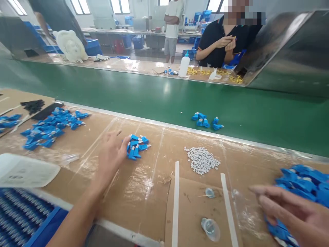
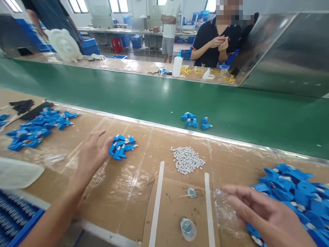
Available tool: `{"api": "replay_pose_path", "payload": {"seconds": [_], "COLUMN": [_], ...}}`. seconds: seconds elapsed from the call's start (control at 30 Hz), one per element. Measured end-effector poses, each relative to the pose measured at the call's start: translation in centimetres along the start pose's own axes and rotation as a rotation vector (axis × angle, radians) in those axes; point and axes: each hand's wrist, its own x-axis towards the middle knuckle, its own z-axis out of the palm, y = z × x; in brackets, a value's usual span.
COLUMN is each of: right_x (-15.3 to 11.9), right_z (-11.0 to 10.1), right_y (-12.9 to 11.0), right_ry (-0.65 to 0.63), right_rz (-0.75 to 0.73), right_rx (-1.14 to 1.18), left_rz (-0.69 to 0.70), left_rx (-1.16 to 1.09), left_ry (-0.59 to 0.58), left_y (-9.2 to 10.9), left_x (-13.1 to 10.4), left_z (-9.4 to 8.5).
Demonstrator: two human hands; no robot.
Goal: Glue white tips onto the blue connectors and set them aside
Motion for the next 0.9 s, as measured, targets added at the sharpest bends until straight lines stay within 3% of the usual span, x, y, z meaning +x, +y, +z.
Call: {"api": "replay_pose_path", "payload": {"seconds": [0.07,0.13,0.2,0.3,0.37,0.43,0.53,0.67,0.77,0.9], "right_x": [4.7,10.6,16.5,23.8,27.0,29.2,31.2,32.8,33.3,32.7], "right_z": [-0.4,0.2,1.3,3.6,5.1,6.5,8.3,10.4,11.4,11.7], "right_y": [-2.2,-4.1,-5.0,-5.2,-5.3,-5.5,-5.9,-6.4,-6.9,-8.0], "right_ry": [-0.042,-0.028,-0.023,-0.049,-0.093,-0.148,-0.226,-0.260,-0.287,-0.336], "right_rz": [-0.060,-0.125,-0.083,-0.021,0.015,0.023,-0.016,-0.090,-0.126,-0.178], "right_rx": [-0.291,-0.508,-0.664,-0.710,-0.697,-0.663,-0.602,-0.550,-0.521,-0.483], "left_rz": [0.206,0.383,0.485,0.491,0.431,0.374,0.329,0.420,0.481,0.505], "left_rx": [-0.060,-0.212,-0.354,-0.339,-0.105,0.107,0.222,0.217,0.157,0.054], "left_ry": [0.033,-0.054,-0.205,-0.482,-0.648,-0.763,-0.846,-1.005,-1.044,-0.949], "left_y": [2.3,4.8,7.4,11.1,13.0,14.5,16.0,16.9,16.7,15.9], "left_x": [-2.0,-3.6,-4.1,-1.3,2.7,7.5,14.0,18.1,18.6,17.9], "left_z": [0.2,0.9,2.2,5.9,9.4,13.3,18.9,24.3,26.0,25.5]}}
